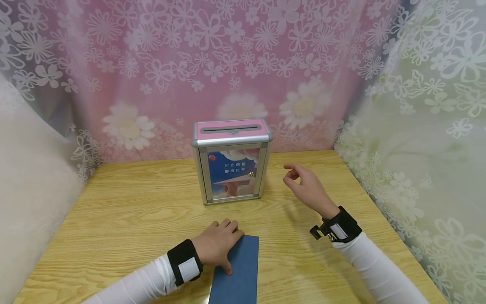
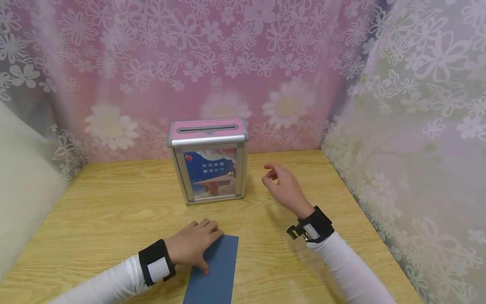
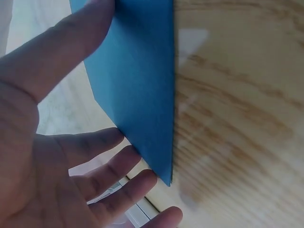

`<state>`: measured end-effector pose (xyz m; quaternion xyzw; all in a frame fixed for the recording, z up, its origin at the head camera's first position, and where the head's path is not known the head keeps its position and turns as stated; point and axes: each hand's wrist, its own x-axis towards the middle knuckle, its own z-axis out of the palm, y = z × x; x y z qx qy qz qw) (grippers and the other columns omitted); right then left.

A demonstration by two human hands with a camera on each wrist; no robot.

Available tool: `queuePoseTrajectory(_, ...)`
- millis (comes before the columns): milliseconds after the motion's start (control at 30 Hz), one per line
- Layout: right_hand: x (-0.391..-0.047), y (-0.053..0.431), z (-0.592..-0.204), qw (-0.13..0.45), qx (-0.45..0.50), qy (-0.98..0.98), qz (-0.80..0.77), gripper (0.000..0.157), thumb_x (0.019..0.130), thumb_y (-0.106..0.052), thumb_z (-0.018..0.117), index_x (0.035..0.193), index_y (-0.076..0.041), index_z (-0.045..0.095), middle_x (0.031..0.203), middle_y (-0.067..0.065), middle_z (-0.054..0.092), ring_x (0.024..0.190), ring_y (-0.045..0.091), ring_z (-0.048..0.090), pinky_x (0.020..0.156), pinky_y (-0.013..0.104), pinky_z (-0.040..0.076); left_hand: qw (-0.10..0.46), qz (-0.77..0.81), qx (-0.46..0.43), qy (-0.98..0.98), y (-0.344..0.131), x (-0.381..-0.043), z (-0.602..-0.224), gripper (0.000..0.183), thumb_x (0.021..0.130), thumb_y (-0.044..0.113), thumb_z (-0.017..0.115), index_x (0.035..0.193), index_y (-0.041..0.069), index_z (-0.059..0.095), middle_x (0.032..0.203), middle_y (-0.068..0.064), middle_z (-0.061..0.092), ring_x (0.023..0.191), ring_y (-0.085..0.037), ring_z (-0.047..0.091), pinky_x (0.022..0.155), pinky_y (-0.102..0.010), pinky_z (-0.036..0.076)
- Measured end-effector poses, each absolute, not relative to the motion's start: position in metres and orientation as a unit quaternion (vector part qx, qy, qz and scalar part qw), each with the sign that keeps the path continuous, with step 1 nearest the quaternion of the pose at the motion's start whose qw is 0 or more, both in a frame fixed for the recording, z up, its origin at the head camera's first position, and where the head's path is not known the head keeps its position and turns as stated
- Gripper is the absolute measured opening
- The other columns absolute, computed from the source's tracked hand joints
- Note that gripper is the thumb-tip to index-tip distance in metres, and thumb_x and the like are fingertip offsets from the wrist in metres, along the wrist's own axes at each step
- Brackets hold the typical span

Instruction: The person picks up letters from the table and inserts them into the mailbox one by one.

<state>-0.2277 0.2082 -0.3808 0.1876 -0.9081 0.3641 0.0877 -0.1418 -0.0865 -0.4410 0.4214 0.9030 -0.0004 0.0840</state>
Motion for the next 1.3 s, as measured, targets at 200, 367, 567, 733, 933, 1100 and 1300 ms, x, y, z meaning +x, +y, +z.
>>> queuePoseTrajectory(200,-0.227,0.21,-0.386,0.074,0.186,-0.91,0.363,0.038,0.097,-0.031,0.053,0.13,-0.012,0.052,0.101,0.003,0.06,0.085,0.017,0.053,0.056,0.037,0.043,0.094,0.011,0.415,0.905,-0.086,-0.145,-0.44,0.096,0.054,0.065,0.08,0.131,0.015,0.053,0.113,-0.002,0.047,0.1,-0.018,0.041,0.08,-0.043,0.045)
queuePoseTrajectory(367,-0.229,0.208,-0.389,0.065,0.193,-0.911,0.358,0.038,0.096,-0.03,0.055,0.129,-0.011,0.052,0.101,0.004,0.061,0.091,0.017,0.053,0.062,0.038,0.045,0.096,0.028,0.405,0.909,-0.088,-0.146,-0.439,0.099,0.052,0.063,0.083,0.132,0.014,0.051,0.108,-0.002,0.045,0.094,-0.017,0.04,0.078,-0.04,0.043)
queuePoseTrajectory(567,-0.231,0.199,-0.393,0.045,0.209,-0.914,0.344,0.036,0.096,-0.028,0.056,0.128,-0.011,0.054,0.1,0.004,0.061,0.093,0.018,0.053,0.067,0.04,0.047,0.078,0.062,0.383,0.918,-0.093,-0.152,-0.44,0.098,0.051,0.059,0.085,0.131,0.012,0.051,0.102,-0.003,0.044,0.083,-0.015,0.044,0.069,-0.035,0.043)
queuePoseTrajectory(733,-0.229,0.198,-0.398,0.035,0.222,-0.918,0.327,0.03,0.096,-0.024,0.056,0.123,-0.011,0.058,0.098,0.002,0.063,0.092,0.017,0.054,0.071,0.041,0.048,0.092,0.116,0.375,0.915,-0.096,-0.158,-0.443,0.093,0.054,0.05,0.088,0.132,0.014,0.051,0.103,-0.001,0.042,0.08,-0.012,0.046,0.064,-0.031,0.047)
queuePoseTrajectory(933,-0.221,0.199,-0.402,0.004,0.241,-0.918,0.316,0.022,0.096,-0.022,0.058,0.116,-0.014,0.062,0.099,-0.001,0.064,0.09,0.013,0.055,0.07,0.04,0.048,0.084,0.179,0.365,0.91,-0.097,-0.167,-0.441,0.08,0.061,0.035,0.089,0.131,0.015,0.053,0.102,0.0,0.045,0.083,-0.011,0.046,0.066,-0.028,0.049)
queuePoseTrajectory(1100,-0.217,0.193,-0.406,-0.042,0.26,-0.91,0.319,0.021,0.096,-0.027,0.056,0.114,-0.018,0.063,0.1,-0.004,0.063,0.09,0.011,0.054,0.075,0.041,0.049,0.081,0.201,0.354,0.91,-0.097,-0.173,-0.435,0.073,0.069,0.028,0.085,0.133,0.016,0.051,0.115,-0.003,0.051,0.098,-0.014,0.048,0.081,-0.034,0.05)
queuePoseTrajectory(1300,-0.211,0.184,-0.412,-0.1,0.321,-0.881,0.332,0.029,0.099,-0.033,0.051,0.124,-0.02,0.059,0.103,-0.005,0.062,0.093,0.009,0.054,0.078,0.044,0.047,0.072,0.243,0.336,0.907,-0.096,-0.179,-0.424,0.073,0.075,0.022,0.081,0.139,0.014,0.045,0.127,-0.008,0.045,0.111,-0.019,0.044,0.087,-0.04,0.05)
